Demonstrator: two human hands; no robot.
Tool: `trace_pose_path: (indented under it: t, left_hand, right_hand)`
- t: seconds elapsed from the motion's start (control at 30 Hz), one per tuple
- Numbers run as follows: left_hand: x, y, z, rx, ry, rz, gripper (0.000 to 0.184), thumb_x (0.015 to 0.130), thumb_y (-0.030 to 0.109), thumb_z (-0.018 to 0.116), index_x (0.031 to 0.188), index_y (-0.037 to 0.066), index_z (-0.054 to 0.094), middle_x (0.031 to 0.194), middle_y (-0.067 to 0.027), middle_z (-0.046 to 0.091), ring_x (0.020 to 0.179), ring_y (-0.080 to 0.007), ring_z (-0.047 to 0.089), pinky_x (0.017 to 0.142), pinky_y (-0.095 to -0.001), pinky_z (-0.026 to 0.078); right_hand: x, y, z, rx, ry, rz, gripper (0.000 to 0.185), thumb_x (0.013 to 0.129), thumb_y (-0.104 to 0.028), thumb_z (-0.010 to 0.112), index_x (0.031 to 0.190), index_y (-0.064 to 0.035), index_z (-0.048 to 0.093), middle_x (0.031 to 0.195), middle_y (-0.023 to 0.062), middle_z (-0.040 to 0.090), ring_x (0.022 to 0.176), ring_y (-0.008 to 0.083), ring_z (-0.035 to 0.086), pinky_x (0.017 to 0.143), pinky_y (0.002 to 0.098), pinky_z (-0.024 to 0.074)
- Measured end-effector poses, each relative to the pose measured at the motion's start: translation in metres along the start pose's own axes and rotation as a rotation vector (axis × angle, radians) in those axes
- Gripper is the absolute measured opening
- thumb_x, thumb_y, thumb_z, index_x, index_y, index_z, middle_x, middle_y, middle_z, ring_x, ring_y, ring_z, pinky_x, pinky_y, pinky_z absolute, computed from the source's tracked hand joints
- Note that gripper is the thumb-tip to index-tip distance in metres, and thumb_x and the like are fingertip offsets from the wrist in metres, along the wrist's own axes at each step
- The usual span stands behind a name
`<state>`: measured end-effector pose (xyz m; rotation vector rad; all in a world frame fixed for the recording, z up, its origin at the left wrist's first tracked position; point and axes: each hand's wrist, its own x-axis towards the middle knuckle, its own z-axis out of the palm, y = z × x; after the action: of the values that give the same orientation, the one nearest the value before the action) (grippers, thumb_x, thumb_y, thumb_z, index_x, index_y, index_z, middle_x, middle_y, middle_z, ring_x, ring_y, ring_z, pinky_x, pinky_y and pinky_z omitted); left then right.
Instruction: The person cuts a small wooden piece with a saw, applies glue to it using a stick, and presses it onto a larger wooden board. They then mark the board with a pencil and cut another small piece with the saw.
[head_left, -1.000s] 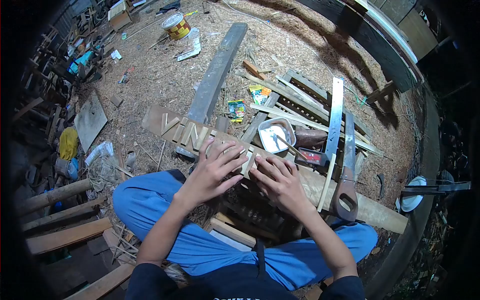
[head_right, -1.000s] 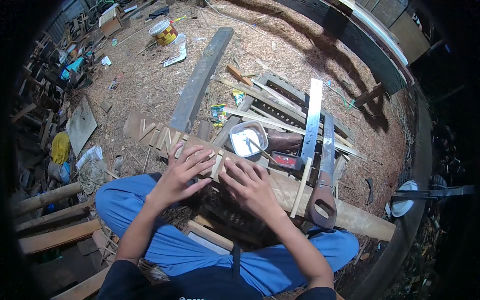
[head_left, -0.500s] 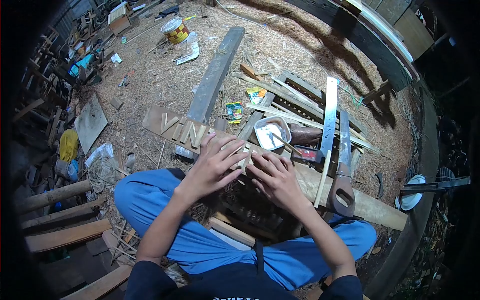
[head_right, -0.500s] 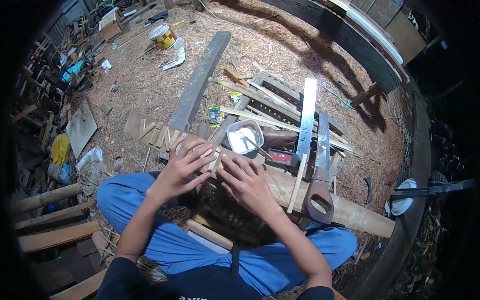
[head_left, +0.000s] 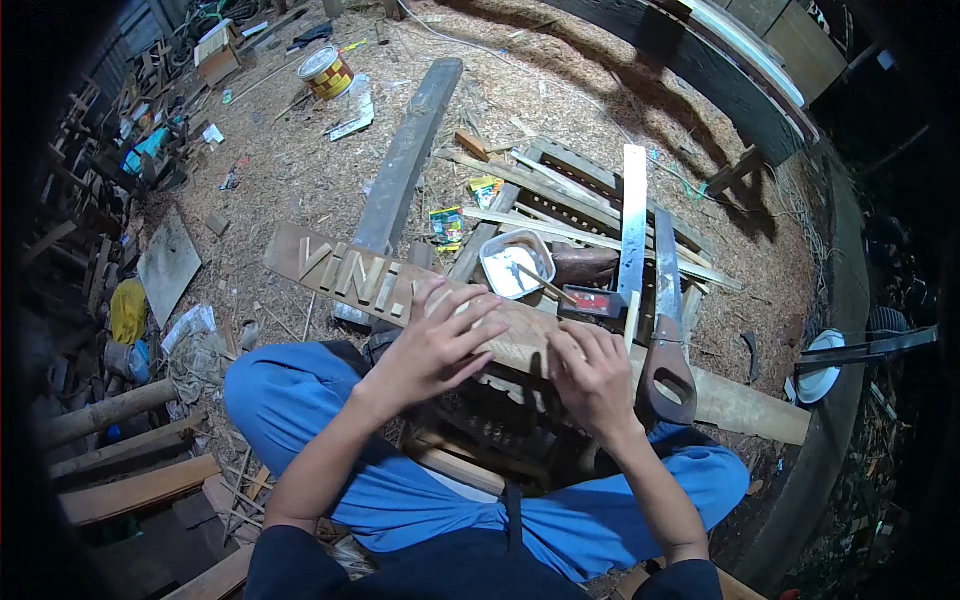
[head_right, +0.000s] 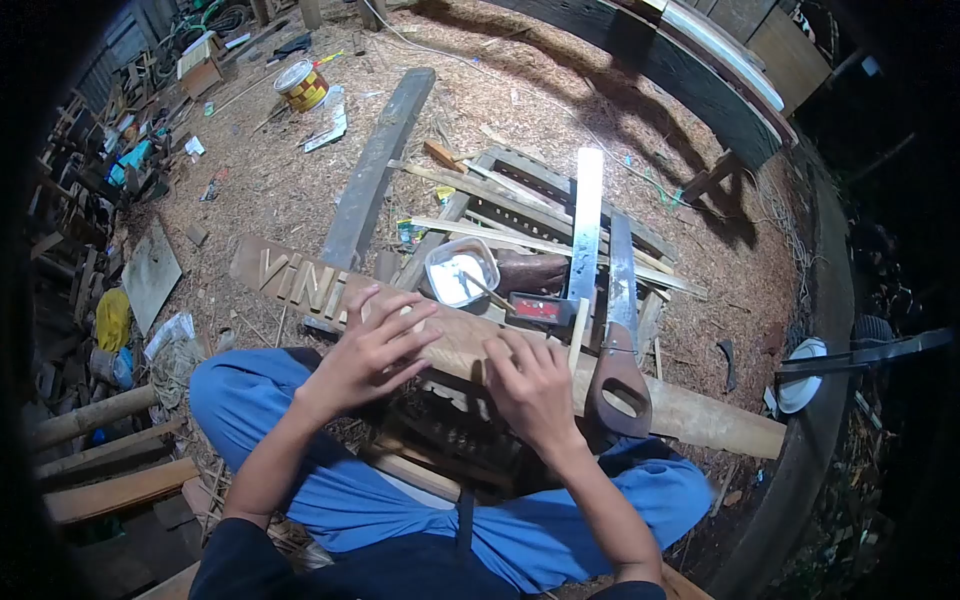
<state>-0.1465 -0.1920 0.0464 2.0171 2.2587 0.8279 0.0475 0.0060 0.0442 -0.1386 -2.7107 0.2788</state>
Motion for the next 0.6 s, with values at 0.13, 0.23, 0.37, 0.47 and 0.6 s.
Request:
trace_pose_path:
  t: [0.13,0.23,0.37,0.47,0.6]
  left_hand:
    - [0.005,0.017,0.018,-0.037,-0.044,0.069,0.042,0.095,0.027,0.075,0.133,0.015,0.066,0.150,-0.0069,0.058,0.145,-0.0252,0.048,0.125,-0.0570,0.021]
    - [0.008,0.024,0.035,-0.047,-0.110,0.121,0.047,0.091,0.026,0.079,0.135,0.019,0.065,0.152,-0.0045,0.056,0.144,-0.0248,0.050,0.125,-0.0574,0.020]
    - [0.010,0.031,0.044,-0.070,-0.122,0.143,0.049,0.089,0.025,0.080,0.136,0.021,0.066,0.152,-0.0035,0.056,0.143,-0.0246,0.050,0.125,-0.0578,0.020]
    - [0.014,0.033,0.046,-0.077,-0.128,0.150,0.050,0.089,0.024,0.081,0.136,0.022,0.066,0.152,-0.0027,0.056,0.143,-0.0244,0.050,0.126,-0.0578,0.019]
    - [0.018,0.034,0.045,-0.052,-0.126,0.157,0.046,0.090,0.026,0.078,0.134,0.019,0.067,0.148,-0.0038,0.058,0.143,-0.0237,0.049,0.125,-0.0569,0.020]
  right_hand:
    - [-0.015,0.010,-0.015,-0.123,0.008,0.192,0.039,0.090,-0.013,0.075,0.128,-0.0058,0.068,0.125,0.0140,0.067,0.109,0.0303,0.065,0.088,0.0437,0.0505]
    - [-0.028,0.020,-0.015,-0.202,0.000,0.312,0.038,0.091,-0.011,0.073,0.128,-0.0041,0.067,0.128,0.0179,0.065,0.107,0.0337,0.064,0.089,0.0441,0.0518]
    - [-0.036,0.022,-0.012,-0.209,-0.014,0.340,0.036,0.092,-0.009,0.071,0.126,-0.0025,0.066,0.132,0.0212,0.063,0.114,0.0358,0.061,0.095,0.0462,0.0525]
    - [-0.038,0.021,-0.014,-0.202,-0.024,0.352,0.035,0.091,-0.005,0.068,0.126,-0.0015,0.066,0.134,0.0228,0.061,0.118,0.0382,0.059,0.098,0.0484,0.0517]
    - [-0.040,0.021,-0.014,-0.034,-0.027,0.391,0.039,0.090,0.004,0.063,0.128,0.0001,0.065,0.137,0.0264,0.057,0.122,0.0426,0.057,0.103,0.0518,0.0499]
